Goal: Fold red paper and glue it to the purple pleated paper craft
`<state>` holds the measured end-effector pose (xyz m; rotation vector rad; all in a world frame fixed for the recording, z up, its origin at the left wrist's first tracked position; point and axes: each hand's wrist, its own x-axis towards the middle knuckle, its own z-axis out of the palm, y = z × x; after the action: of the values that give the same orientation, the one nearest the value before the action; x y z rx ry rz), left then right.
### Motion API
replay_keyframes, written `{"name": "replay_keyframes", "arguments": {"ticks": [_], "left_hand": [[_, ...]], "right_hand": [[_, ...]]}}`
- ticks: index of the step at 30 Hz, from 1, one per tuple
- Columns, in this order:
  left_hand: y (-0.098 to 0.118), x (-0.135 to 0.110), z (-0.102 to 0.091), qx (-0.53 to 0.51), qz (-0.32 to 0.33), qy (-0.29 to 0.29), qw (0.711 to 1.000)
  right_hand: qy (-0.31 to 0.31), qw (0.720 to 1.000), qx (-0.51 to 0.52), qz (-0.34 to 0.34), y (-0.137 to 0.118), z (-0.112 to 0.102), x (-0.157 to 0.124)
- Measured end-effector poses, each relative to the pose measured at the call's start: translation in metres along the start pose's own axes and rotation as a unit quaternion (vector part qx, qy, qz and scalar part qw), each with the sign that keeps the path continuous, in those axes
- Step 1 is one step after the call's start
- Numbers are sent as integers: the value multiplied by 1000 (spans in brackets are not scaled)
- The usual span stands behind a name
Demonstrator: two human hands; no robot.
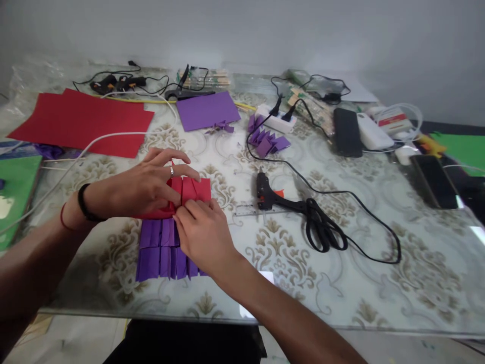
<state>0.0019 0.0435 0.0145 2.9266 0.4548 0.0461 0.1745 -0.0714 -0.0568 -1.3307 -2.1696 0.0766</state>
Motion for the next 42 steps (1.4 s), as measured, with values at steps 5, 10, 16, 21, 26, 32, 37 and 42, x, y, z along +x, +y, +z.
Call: {"name": "replay_keyframes", "arguments": {"ticks": [5, 10, 16, 21, 26, 32, 37, 42], "left_hand": [[-1, 2, 1, -15, 1, 5, 1000], [1, 2, 1, -21, 6, 6, 1000], [-1, 3, 3, -36, 25, 11, 999], [-5, -1, 4, -39, 25, 29, 999], [-6, -2, 5, -59, 67, 39, 995], [-7, -2, 7, -51, 85, 60, 993], [-6, -1, 7, -48, 73, 46, 995], [-5, 0, 6, -60, 54, 32, 996]], "right_hand": [[-3, 1000, -11, 2, -1, 0, -4], [2, 1000, 2, 1, -2, -3, -6], [1, 1000, -3, 3, -7, -8, -13], [11, 999, 45, 17, -8, -16, -19], [57, 995, 77, 41, 2, -17, -14], [77, 991, 94, 49, 3, -9, -4], [68, 993, 87, 46, 1, -7, -1], [71, 995, 62, 23, -1, -7, -1]]}}
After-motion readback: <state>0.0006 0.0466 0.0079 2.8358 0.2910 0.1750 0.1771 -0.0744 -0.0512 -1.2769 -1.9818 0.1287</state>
